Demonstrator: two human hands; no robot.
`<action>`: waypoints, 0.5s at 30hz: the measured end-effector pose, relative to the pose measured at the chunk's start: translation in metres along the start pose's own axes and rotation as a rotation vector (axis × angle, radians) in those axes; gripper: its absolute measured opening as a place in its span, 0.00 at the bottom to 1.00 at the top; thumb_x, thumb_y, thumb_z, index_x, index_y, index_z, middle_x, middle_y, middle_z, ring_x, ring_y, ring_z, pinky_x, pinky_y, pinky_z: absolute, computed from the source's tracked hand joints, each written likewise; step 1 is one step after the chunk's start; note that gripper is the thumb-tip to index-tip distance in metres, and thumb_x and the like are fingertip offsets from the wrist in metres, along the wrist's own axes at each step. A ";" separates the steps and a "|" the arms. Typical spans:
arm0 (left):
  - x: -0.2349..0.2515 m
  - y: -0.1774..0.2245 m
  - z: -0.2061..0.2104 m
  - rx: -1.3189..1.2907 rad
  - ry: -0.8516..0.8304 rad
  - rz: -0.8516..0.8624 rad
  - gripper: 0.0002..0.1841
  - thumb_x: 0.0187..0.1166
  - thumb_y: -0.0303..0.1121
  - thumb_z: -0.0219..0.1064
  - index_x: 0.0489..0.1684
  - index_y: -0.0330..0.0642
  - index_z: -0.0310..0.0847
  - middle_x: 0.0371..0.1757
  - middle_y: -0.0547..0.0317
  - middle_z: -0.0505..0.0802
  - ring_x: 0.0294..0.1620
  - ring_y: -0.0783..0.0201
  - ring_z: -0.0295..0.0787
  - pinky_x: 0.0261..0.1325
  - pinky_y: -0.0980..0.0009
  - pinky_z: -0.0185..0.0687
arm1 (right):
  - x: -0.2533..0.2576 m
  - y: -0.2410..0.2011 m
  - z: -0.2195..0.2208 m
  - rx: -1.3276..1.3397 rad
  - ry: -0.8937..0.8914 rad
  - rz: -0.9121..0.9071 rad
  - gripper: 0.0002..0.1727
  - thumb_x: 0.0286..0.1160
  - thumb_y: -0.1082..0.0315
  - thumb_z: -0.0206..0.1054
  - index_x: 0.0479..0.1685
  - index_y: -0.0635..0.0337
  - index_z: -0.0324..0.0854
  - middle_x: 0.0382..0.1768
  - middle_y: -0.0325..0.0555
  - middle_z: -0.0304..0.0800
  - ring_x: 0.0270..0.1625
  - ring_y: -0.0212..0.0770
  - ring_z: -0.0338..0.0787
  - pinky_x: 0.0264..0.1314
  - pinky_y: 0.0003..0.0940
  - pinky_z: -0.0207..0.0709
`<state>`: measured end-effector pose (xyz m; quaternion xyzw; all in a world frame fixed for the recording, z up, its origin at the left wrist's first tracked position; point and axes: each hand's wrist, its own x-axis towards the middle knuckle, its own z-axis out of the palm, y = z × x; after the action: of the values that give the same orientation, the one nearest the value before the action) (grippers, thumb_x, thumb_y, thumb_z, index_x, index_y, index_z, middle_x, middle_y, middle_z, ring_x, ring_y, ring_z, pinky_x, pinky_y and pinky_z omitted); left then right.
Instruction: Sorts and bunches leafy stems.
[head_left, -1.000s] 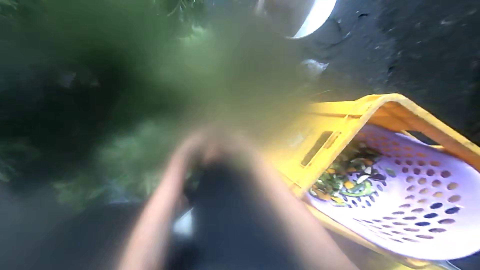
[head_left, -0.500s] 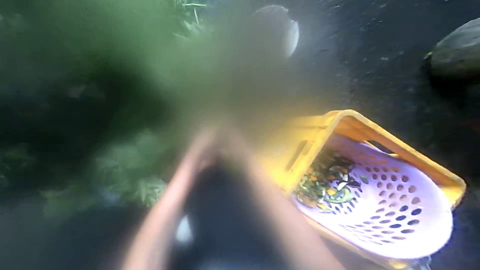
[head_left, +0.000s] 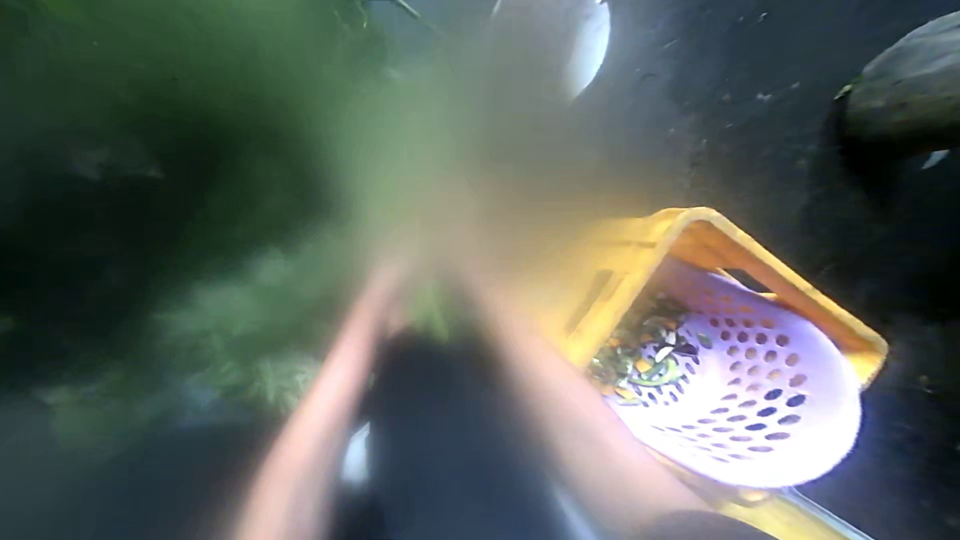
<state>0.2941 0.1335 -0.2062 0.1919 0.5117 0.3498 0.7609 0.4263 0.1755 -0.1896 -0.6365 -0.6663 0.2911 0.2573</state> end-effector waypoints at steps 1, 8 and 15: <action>0.000 0.001 -0.001 -0.001 -0.001 0.001 0.11 0.80 0.33 0.72 0.52 0.37 0.85 0.33 0.55 0.93 0.29 0.66 0.90 0.35 0.70 0.89 | 0.005 0.004 0.006 -0.014 0.015 -0.033 0.13 0.82 0.64 0.67 0.57 0.55 0.92 0.48 0.49 0.94 0.47 0.44 0.94 0.53 0.43 0.87; -0.001 -0.001 -0.008 -0.223 -0.078 -0.185 0.18 0.90 0.43 0.59 0.70 0.45 0.77 0.50 0.49 0.94 0.38 0.58 0.94 0.38 0.60 0.92 | 0.004 0.018 -0.005 0.338 0.213 0.291 0.16 0.91 0.63 0.56 0.61 0.67 0.81 0.44 0.47 0.89 0.38 0.34 0.89 0.46 0.31 0.86; 0.001 -0.013 -0.019 -0.333 -0.072 -0.238 0.21 0.87 0.38 0.64 0.77 0.50 0.72 0.60 0.46 0.94 0.44 0.56 0.96 0.39 0.64 0.93 | -0.001 0.076 -0.044 -0.023 0.506 0.413 0.14 0.85 0.61 0.63 0.58 0.61 0.83 0.48 0.48 0.89 0.46 0.40 0.90 0.51 0.35 0.86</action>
<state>0.2811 0.1242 -0.2228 0.0141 0.4384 0.3300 0.8359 0.5107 0.1783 -0.2135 -0.8133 -0.4411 0.1622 0.3430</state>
